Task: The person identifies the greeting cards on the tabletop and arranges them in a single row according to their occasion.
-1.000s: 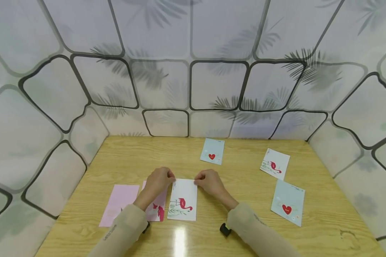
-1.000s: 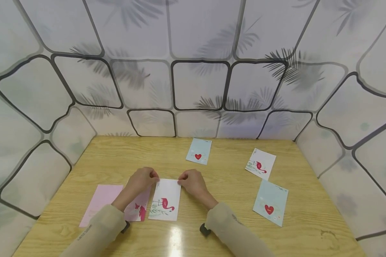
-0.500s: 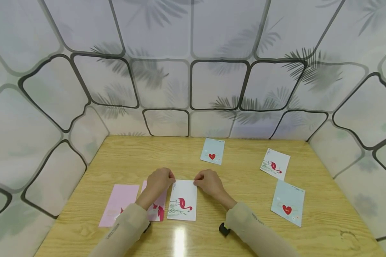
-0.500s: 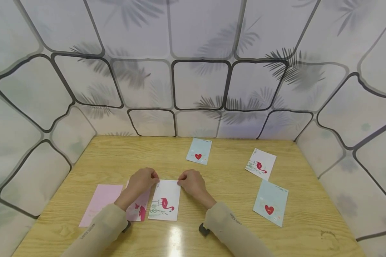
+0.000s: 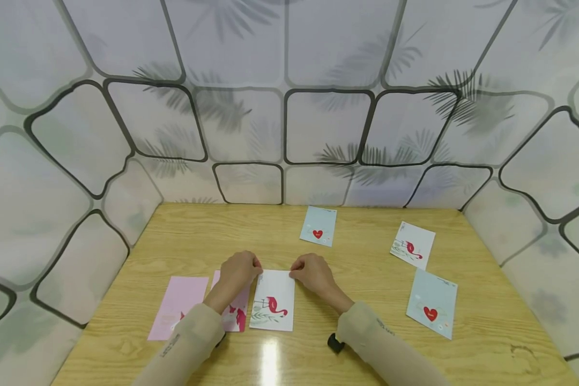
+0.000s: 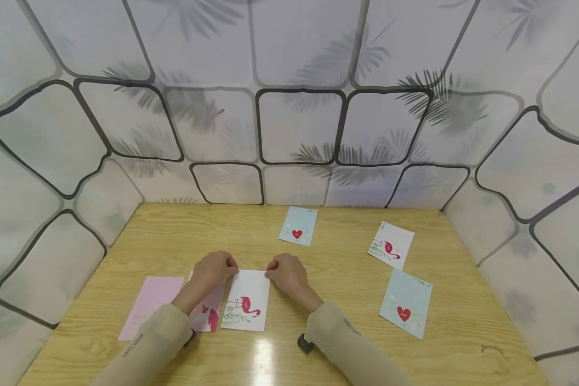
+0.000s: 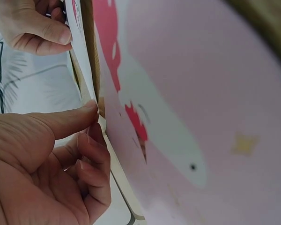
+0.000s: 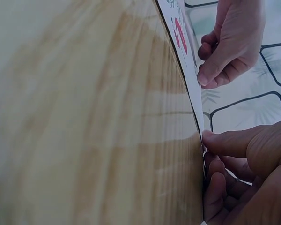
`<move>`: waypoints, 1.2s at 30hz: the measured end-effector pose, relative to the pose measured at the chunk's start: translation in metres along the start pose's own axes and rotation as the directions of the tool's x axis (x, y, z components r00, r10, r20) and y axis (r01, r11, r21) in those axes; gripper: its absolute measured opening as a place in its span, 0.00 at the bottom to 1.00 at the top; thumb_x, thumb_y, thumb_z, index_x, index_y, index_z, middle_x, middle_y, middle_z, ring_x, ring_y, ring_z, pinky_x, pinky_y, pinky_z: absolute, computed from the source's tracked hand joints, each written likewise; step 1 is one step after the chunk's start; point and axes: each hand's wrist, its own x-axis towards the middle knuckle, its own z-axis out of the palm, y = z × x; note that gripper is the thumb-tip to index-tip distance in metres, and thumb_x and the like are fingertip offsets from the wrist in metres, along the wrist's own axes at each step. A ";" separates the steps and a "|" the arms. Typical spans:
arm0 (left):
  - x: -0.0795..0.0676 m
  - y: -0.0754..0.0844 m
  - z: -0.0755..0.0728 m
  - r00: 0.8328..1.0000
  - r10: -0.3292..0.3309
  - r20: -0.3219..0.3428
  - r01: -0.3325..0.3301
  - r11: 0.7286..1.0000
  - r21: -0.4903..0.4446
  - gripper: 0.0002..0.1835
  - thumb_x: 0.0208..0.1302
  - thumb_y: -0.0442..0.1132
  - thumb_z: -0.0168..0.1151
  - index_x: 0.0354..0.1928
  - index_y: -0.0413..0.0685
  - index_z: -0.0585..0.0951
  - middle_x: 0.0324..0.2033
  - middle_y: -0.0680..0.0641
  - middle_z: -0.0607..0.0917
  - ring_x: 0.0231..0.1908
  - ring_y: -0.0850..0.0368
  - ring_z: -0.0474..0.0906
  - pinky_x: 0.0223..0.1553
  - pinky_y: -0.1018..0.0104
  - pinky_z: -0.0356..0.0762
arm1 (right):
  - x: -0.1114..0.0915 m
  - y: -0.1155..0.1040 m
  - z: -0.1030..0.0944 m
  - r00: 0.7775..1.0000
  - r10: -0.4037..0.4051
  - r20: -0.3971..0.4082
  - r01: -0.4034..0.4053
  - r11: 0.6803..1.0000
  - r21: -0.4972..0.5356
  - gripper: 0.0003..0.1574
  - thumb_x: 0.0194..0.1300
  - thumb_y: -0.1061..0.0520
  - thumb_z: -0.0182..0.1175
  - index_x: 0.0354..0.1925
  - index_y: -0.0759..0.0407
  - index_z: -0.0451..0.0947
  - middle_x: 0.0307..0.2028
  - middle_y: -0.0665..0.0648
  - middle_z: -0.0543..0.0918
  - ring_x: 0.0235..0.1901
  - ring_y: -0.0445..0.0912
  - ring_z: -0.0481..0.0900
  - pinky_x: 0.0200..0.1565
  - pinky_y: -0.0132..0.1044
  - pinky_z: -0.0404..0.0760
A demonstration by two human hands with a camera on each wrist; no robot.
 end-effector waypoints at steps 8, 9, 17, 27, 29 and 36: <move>0.000 0.001 -0.001 1.000 -0.015 0.009 0.015 1.000 0.002 0.07 0.66 0.40 0.71 0.30 0.49 0.85 0.24 0.53 0.81 0.24 0.58 0.75 0.27 0.63 0.72 | 0.000 -0.001 -0.001 1.000 -0.001 -0.003 0.001 1.000 0.004 0.04 0.61 0.61 0.74 0.31 0.57 0.88 0.29 0.49 0.86 0.29 0.40 0.78 0.33 0.36 0.79; 0.000 0.000 -0.001 1.000 -0.016 0.008 0.016 1.000 -0.001 0.07 0.66 0.40 0.71 0.30 0.49 0.85 0.24 0.53 0.81 0.25 0.57 0.75 0.28 0.63 0.72 | 0.000 -0.001 -0.001 1.000 -0.001 -0.002 0.001 1.000 0.003 0.04 0.62 0.61 0.74 0.31 0.57 0.88 0.29 0.49 0.86 0.29 0.39 0.78 0.33 0.35 0.79; -0.006 0.001 -0.006 0.998 0.021 -0.062 -0.025 0.998 -0.057 0.06 0.67 0.42 0.71 0.36 0.47 0.87 0.29 0.51 0.85 0.26 0.58 0.77 0.30 0.61 0.76 | -0.004 0.004 -0.004 0.999 0.008 0.031 -0.011 0.995 0.096 0.06 0.68 0.57 0.70 0.38 0.59 0.88 0.33 0.49 0.86 0.33 0.40 0.78 0.37 0.35 0.79; -0.014 0.022 -0.015 0.990 0.106 -0.097 -0.117 0.986 -0.118 0.09 0.72 0.42 0.67 0.42 0.43 0.87 0.34 0.49 0.87 0.30 0.58 0.80 0.32 0.63 0.80 | -0.024 0.019 -0.039 0.999 0.015 0.052 -0.028 0.965 0.259 0.13 0.74 0.57 0.64 0.50 0.65 0.85 0.40 0.53 0.88 0.37 0.43 0.81 0.40 0.35 0.81; -0.015 0.027 -0.017 0.986 0.132 -0.102 -0.146 0.978 -0.151 0.09 0.72 0.41 0.67 0.44 0.42 0.87 0.36 0.48 0.87 0.32 0.57 0.81 0.35 0.62 0.81 | -0.029 0.021 -0.050 0.999 0.021 0.029 -0.028 0.963 0.267 0.15 0.74 0.57 0.63 0.51 0.66 0.85 0.42 0.55 0.88 0.39 0.45 0.83 0.41 0.37 0.82; -0.017 0.043 -0.018 0.955 0.248 -0.162 -0.280 0.935 -0.217 0.09 0.73 0.39 0.66 0.47 0.41 0.86 0.39 0.47 0.87 0.38 0.55 0.82 0.41 0.59 0.83 | -0.047 0.037 -0.092 1.000 -0.005 -0.016 0.010 0.953 0.303 0.21 0.78 0.55 0.60 0.59 0.69 0.80 0.49 0.67 0.86 0.45 0.60 0.84 0.46 0.54 0.85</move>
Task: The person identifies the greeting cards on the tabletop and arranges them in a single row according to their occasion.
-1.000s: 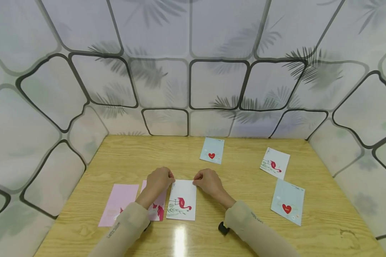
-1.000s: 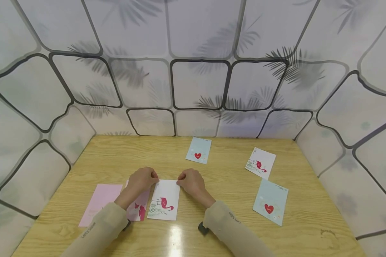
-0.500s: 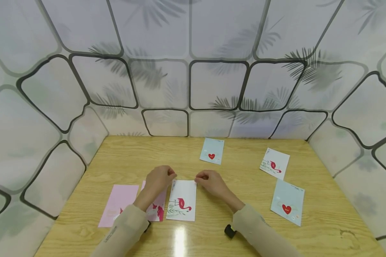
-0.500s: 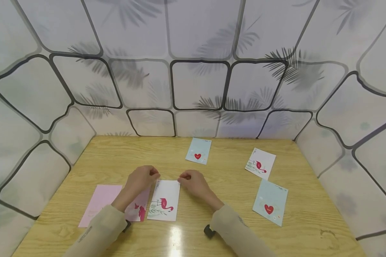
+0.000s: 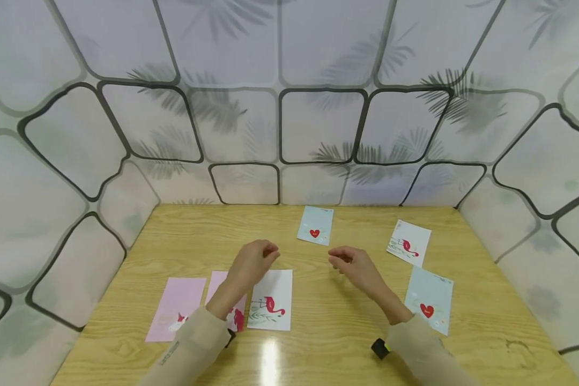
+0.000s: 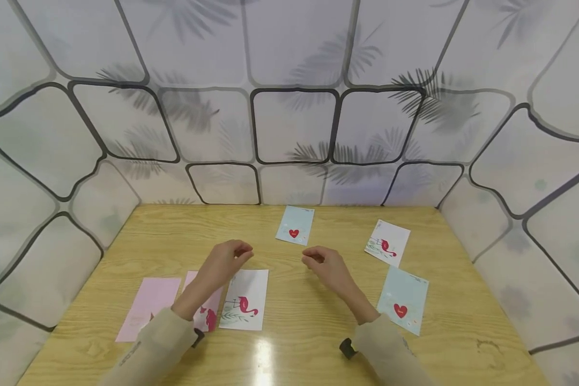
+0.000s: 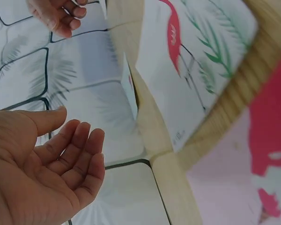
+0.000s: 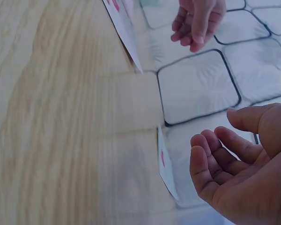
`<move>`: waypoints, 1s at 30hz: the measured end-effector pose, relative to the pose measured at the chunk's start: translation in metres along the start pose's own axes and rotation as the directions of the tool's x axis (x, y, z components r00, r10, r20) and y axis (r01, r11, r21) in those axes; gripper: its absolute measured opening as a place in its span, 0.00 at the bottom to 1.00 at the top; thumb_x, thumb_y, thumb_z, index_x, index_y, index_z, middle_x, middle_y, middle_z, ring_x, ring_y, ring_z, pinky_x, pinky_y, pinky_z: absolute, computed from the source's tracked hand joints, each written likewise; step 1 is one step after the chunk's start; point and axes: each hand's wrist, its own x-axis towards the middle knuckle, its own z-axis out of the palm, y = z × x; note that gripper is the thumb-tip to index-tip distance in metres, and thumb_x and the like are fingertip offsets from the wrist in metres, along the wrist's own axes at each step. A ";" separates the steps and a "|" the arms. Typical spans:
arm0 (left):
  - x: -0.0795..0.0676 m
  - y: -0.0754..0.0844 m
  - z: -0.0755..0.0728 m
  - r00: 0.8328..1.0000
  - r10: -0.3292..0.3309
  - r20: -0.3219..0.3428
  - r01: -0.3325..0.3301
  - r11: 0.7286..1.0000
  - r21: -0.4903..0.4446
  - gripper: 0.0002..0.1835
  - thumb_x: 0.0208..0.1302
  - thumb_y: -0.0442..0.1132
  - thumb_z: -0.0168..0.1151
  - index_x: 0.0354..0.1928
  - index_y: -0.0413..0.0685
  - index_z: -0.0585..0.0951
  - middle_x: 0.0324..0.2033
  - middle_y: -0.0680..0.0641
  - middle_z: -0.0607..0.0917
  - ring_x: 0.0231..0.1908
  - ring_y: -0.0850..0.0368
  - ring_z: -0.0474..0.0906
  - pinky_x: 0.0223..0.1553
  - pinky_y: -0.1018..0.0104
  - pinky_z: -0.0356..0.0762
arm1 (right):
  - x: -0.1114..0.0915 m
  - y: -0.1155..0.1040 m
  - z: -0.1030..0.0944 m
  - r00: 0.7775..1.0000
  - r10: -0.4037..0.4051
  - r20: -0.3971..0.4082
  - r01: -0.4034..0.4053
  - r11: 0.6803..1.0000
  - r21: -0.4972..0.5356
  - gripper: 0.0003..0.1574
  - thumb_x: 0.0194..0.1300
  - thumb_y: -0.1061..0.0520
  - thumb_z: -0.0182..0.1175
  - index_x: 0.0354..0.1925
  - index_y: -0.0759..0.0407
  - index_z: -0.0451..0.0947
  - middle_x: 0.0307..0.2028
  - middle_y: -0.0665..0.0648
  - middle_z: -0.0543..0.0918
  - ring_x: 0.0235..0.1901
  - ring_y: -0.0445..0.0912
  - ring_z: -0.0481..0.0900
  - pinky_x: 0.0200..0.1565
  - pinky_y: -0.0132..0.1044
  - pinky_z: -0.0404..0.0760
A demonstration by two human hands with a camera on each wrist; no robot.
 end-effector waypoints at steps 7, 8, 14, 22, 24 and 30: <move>0.009 0.020 0.007 0.995 0.091 -0.038 -0.092 0.995 -0.036 0.10 0.72 0.39 0.66 0.48 0.39 0.87 0.38 0.47 0.87 0.39 0.54 0.83 0.41 0.59 0.82 | -0.014 0.006 -0.039 0.998 0.029 -0.060 -0.030 0.999 -0.020 0.23 0.78 0.53 0.59 0.61 0.69 0.79 0.50 0.69 0.84 0.47 0.65 0.82 0.49 0.56 0.84; 0.011 0.024 0.008 0.994 0.104 -0.040 -0.106 0.994 -0.036 0.11 0.72 0.39 0.66 0.48 0.39 0.87 0.38 0.47 0.87 0.38 0.54 0.82 0.40 0.59 0.82 | -0.015 0.007 -0.044 0.997 0.037 -0.068 -0.039 0.999 -0.029 0.24 0.78 0.52 0.59 0.61 0.68 0.78 0.50 0.69 0.84 0.47 0.65 0.82 0.49 0.56 0.84; 0.025 0.046 0.017 0.987 0.154 -0.046 -0.157 0.986 -0.059 0.11 0.72 0.39 0.66 0.48 0.39 0.87 0.38 0.47 0.87 0.39 0.53 0.83 0.41 0.58 0.82 | -0.024 0.012 -0.075 0.992 0.061 -0.110 -0.071 0.994 -0.089 0.27 0.79 0.48 0.58 0.63 0.67 0.77 0.52 0.68 0.84 0.47 0.61 0.82 0.49 0.52 0.84; 0.049 0.071 0.039 0.983 0.179 -0.032 -0.181 0.980 -0.085 0.13 0.73 0.41 0.66 0.52 0.41 0.87 0.40 0.48 0.88 0.42 0.53 0.84 0.42 0.59 0.82 | -0.024 0.026 -0.113 0.982 0.076 -0.170 -0.095 0.990 -0.103 0.29 0.79 0.50 0.58 0.64 0.72 0.75 0.53 0.72 0.83 0.44 0.49 0.84 0.45 0.38 0.85; 0.055 0.078 0.045 0.982 0.186 -0.028 -0.188 0.978 -0.088 0.14 0.73 0.42 0.65 0.53 0.41 0.86 0.41 0.48 0.88 0.43 0.53 0.84 0.43 0.60 0.82 | -0.022 0.030 -0.123 0.979 0.076 -0.190 -0.099 0.988 -0.118 0.29 0.79 0.51 0.57 0.64 0.73 0.74 0.53 0.72 0.83 0.42 0.44 0.84 0.43 0.35 0.85; 0.074 0.095 0.067 0.985 0.171 -0.006 -0.170 0.979 -0.114 0.16 0.75 0.43 0.64 0.56 0.41 0.85 0.42 0.48 0.87 0.43 0.55 0.83 0.43 0.65 0.81 | -0.012 0.042 -0.150 0.964 0.094 -0.249 -0.141 0.974 -0.179 0.30 0.79 0.50 0.56 0.64 0.75 0.73 0.53 0.74 0.82 0.39 0.35 0.81 0.40 0.32 0.84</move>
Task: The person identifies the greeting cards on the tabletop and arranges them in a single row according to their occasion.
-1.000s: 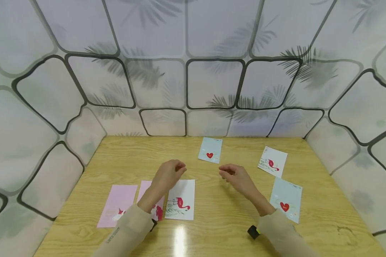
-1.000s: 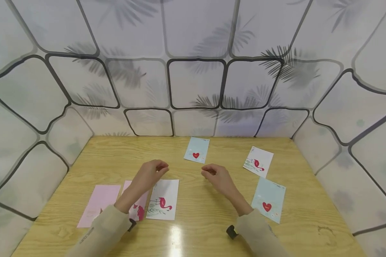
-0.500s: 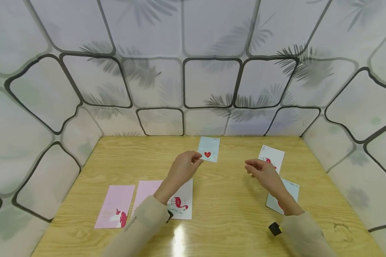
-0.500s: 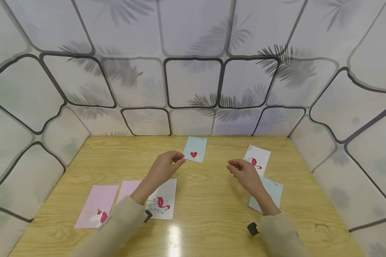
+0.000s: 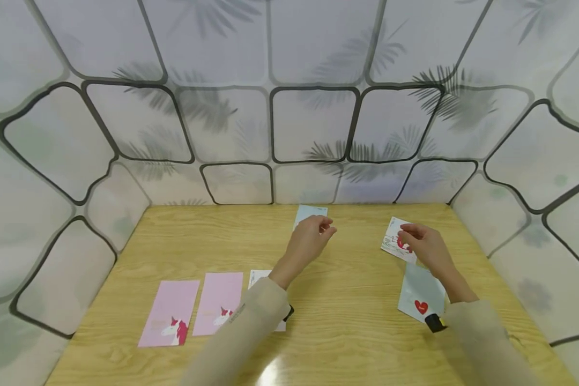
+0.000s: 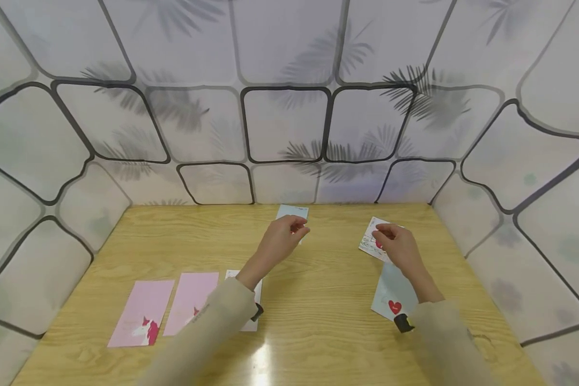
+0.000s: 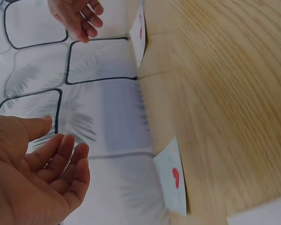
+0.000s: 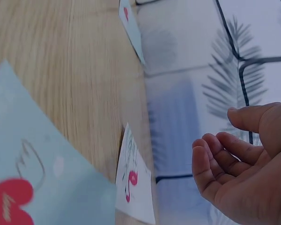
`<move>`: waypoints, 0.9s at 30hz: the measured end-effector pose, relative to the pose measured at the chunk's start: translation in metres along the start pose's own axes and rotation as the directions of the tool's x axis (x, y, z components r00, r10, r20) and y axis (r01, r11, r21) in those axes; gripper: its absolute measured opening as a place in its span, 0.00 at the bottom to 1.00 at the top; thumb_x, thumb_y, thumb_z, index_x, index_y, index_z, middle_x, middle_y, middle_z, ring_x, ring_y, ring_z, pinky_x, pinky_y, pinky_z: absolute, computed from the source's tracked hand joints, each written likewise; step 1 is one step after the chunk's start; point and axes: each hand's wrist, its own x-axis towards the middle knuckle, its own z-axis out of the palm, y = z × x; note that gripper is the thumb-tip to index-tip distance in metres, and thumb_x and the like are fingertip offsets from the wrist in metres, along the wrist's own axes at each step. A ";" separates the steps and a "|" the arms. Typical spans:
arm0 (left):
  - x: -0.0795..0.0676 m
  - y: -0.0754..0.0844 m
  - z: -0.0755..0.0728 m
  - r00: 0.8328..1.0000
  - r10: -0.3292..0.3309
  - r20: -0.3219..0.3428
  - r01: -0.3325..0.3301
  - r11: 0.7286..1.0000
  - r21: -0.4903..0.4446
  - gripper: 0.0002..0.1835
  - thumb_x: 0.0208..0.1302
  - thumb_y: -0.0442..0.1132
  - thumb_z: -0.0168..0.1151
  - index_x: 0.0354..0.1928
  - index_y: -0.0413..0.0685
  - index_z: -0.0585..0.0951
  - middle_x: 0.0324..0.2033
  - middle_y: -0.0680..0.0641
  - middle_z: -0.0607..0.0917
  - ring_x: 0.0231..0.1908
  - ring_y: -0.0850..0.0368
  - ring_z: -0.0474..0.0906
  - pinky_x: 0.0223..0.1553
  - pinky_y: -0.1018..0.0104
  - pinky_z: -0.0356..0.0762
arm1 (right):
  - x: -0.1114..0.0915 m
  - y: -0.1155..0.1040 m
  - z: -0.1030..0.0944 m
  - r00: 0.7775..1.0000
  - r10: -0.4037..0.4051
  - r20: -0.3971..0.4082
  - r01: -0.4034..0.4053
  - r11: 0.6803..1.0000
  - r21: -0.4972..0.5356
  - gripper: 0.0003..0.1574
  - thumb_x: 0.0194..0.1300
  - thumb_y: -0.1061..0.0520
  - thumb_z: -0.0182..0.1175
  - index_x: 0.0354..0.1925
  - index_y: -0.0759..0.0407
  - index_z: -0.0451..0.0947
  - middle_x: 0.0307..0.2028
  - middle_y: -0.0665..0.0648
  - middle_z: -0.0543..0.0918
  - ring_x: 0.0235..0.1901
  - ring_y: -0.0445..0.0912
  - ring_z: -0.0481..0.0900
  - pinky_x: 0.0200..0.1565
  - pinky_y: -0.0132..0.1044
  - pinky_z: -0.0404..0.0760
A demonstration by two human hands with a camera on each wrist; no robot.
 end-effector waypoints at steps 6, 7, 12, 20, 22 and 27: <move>0.022 0.004 0.028 0.998 -0.055 0.019 0.056 0.998 -0.027 0.17 0.76 0.45 0.62 0.57 0.43 0.85 0.44 0.50 0.87 0.43 0.58 0.82 0.41 0.68 0.80 | 0.021 0.020 -0.013 0.999 0.028 -0.024 -0.029 0.999 -0.039 0.31 0.80 0.52 0.55 0.64 0.79 0.71 0.54 0.76 0.81 0.38 0.36 0.80 0.37 0.27 0.82; 0.025 0.004 0.033 0.998 -0.058 0.019 0.058 0.998 -0.026 0.17 0.76 0.46 0.62 0.57 0.44 0.85 0.44 0.50 0.87 0.42 0.58 0.83 0.41 0.69 0.80 | 0.024 0.023 -0.015 0.999 0.036 -0.027 -0.037 0.999 -0.040 0.31 0.80 0.53 0.55 0.64 0.80 0.70 0.54 0.77 0.81 0.38 0.35 0.79 0.37 0.27 0.82; 0.039 0.006 0.060 0.997 -0.079 0.019 0.078 0.997 0.016 0.16 0.75 0.46 0.64 0.55 0.44 0.86 0.43 0.51 0.88 0.41 0.60 0.83 0.38 0.70 0.79 | 0.035 0.037 -0.021 0.996 0.069 -0.047 -0.073 0.993 -0.093 0.32 0.79 0.53 0.56 0.65 0.80 0.70 0.56 0.78 0.79 0.45 0.50 0.82 0.36 0.23 0.79; 0.053 0.016 0.103 0.989 -0.132 0.063 0.129 0.990 0.051 0.16 0.75 0.47 0.63 0.55 0.45 0.86 0.46 0.51 0.87 0.43 0.61 0.83 0.43 0.68 0.80 | 0.048 0.055 -0.029 0.995 0.081 -0.055 -0.092 0.966 -0.240 0.33 0.77 0.53 0.57 0.64 0.81 0.69 0.57 0.80 0.76 0.55 0.70 0.77 0.43 0.44 0.82; 0.055 0.019 0.112 0.987 -0.143 0.068 0.138 0.988 0.075 0.16 0.75 0.48 0.63 0.55 0.46 0.86 0.47 0.52 0.87 0.45 0.60 0.83 0.44 0.68 0.80 | 0.052 0.061 -0.031 0.994 0.099 -0.042 -0.107 0.957 -0.268 0.34 0.77 0.53 0.57 0.64 0.82 0.67 0.59 0.81 0.75 0.56 0.71 0.76 0.49 0.54 0.81; 0.058 0.023 0.131 0.979 -0.195 0.060 0.183 0.971 0.156 0.16 0.74 0.50 0.64 0.54 0.48 0.86 0.49 0.53 0.87 0.50 0.58 0.83 0.50 0.68 0.80 | 0.061 0.075 -0.033 0.978 0.208 0.027 -0.190 0.931 -0.313 0.41 0.77 0.50 0.55 0.68 0.83 0.60 0.65 0.83 0.66 0.64 0.74 0.67 0.64 0.66 0.68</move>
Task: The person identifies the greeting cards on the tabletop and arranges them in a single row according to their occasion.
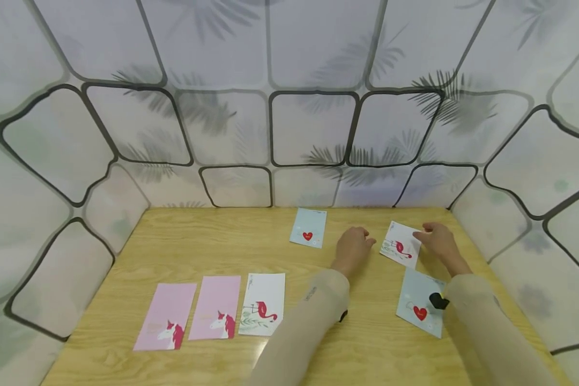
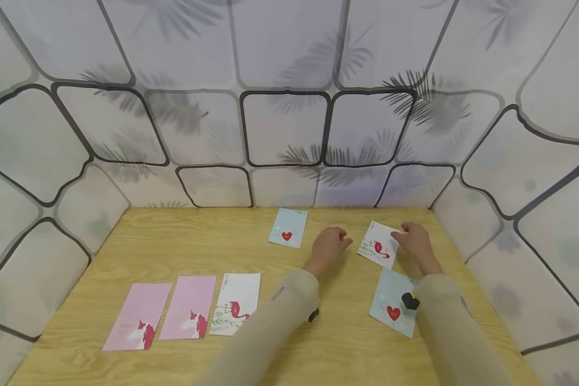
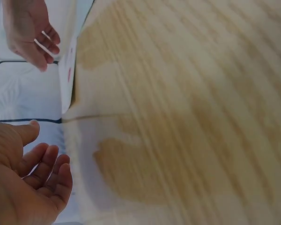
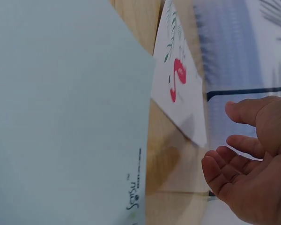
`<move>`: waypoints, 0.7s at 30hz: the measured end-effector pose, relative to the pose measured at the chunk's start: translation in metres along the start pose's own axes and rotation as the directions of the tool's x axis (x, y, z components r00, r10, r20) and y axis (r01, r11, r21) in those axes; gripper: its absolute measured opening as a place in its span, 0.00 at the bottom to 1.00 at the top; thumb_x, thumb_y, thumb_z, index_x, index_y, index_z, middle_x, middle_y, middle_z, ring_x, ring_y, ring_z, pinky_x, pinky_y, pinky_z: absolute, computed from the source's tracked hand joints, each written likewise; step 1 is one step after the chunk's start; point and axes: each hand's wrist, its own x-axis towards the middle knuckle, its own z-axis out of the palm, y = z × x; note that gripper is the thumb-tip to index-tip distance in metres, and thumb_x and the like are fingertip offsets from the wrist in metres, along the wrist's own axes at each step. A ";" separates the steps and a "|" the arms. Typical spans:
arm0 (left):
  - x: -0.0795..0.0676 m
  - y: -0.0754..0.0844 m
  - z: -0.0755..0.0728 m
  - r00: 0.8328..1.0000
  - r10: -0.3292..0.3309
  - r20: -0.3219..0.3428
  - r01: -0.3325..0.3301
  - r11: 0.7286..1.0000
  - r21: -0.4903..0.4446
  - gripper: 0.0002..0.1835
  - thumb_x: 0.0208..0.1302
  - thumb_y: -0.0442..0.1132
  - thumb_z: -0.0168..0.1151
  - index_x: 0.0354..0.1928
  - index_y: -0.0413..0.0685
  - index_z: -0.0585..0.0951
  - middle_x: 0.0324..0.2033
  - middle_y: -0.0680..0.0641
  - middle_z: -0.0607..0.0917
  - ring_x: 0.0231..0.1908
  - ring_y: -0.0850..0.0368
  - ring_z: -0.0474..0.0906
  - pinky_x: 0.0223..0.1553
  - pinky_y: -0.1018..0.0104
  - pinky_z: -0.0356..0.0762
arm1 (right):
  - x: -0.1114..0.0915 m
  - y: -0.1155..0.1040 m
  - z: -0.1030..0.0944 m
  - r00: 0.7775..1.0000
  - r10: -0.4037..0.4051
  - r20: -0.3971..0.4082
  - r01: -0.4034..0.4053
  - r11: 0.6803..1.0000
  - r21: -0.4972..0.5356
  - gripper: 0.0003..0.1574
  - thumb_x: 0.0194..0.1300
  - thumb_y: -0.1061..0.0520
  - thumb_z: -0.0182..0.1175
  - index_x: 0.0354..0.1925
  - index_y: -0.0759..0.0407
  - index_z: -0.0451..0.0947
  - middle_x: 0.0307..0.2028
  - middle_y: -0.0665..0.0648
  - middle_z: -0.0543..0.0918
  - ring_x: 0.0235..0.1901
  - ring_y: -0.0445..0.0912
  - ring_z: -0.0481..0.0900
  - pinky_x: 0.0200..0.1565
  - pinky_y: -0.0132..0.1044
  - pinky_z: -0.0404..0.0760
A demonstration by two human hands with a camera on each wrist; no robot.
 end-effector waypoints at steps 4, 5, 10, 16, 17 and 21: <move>0.001 0.006 0.013 0.999 -0.043 -0.005 0.042 0.999 -0.014 0.15 0.72 0.48 0.67 0.52 0.47 0.87 0.48 0.52 0.88 0.51 0.57 0.83 0.53 0.68 0.79 | 0.003 0.006 -0.001 0.996 0.045 0.076 -0.038 0.996 -0.085 0.47 0.77 0.47 0.55 0.69 0.87 0.53 0.66 0.87 0.61 0.66 0.77 0.61 0.67 0.68 0.64; 0.001 0.008 0.017 0.999 -0.050 -0.008 0.049 0.999 -0.019 0.15 0.72 0.48 0.67 0.52 0.47 0.87 0.47 0.52 0.88 0.51 0.57 0.83 0.53 0.69 0.79 | 0.003 0.007 -0.001 0.995 0.050 0.086 -0.042 0.994 -0.102 0.49 0.77 0.47 0.56 0.69 0.88 0.52 0.66 0.87 0.61 0.65 0.78 0.61 0.66 0.68 0.64; 0.000 0.014 0.032 0.997 -0.057 -0.048 0.060 0.997 0.056 0.15 0.69 0.50 0.70 0.48 0.47 0.88 0.43 0.50 0.88 0.47 0.57 0.83 0.48 0.70 0.80 | 0.005 0.013 0.002 0.996 0.013 0.086 -0.002 0.991 -0.133 0.51 0.74 0.48 0.60 0.67 0.92 0.52 0.62 0.89 0.63 0.63 0.79 0.64 0.65 0.68 0.65; 0.004 0.016 0.041 0.997 -0.074 -0.034 0.081 0.962 0.260 0.21 0.66 0.60 0.69 0.44 0.51 0.87 0.41 0.52 0.83 0.45 0.59 0.78 0.49 0.71 0.77 | 0.018 0.015 0.008 0.993 -0.021 0.117 0.037 0.990 -0.138 0.58 0.70 0.46 0.65 0.70 0.89 0.49 0.67 0.89 0.57 0.68 0.80 0.55 0.68 0.70 0.57; 0.004 0.017 0.041 0.996 -0.081 -0.031 0.086 0.954 0.288 0.22 0.65 0.62 0.69 0.45 0.51 0.86 0.42 0.52 0.83 0.45 0.59 0.78 0.50 0.71 0.77 | 0.021 0.014 0.009 0.992 -0.024 0.125 0.041 0.989 -0.140 0.59 0.69 0.45 0.66 0.70 0.89 0.49 0.67 0.88 0.57 0.68 0.80 0.55 0.69 0.70 0.57; 0.006 0.019 0.038 0.992 -0.127 -0.018 0.124 0.915 0.384 0.26 0.64 0.65 0.67 0.50 0.53 0.85 0.45 0.53 0.83 0.47 0.60 0.78 0.50 0.70 0.77 | 0.026 0.009 0.012 0.988 -0.015 0.151 0.039 0.987 -0.155 0.56 0.69 0.45 0.66 0.70 0.87 0.52 0.68 0.87 0.58 0.68 0.79 0.56 0.68 0.69 0.58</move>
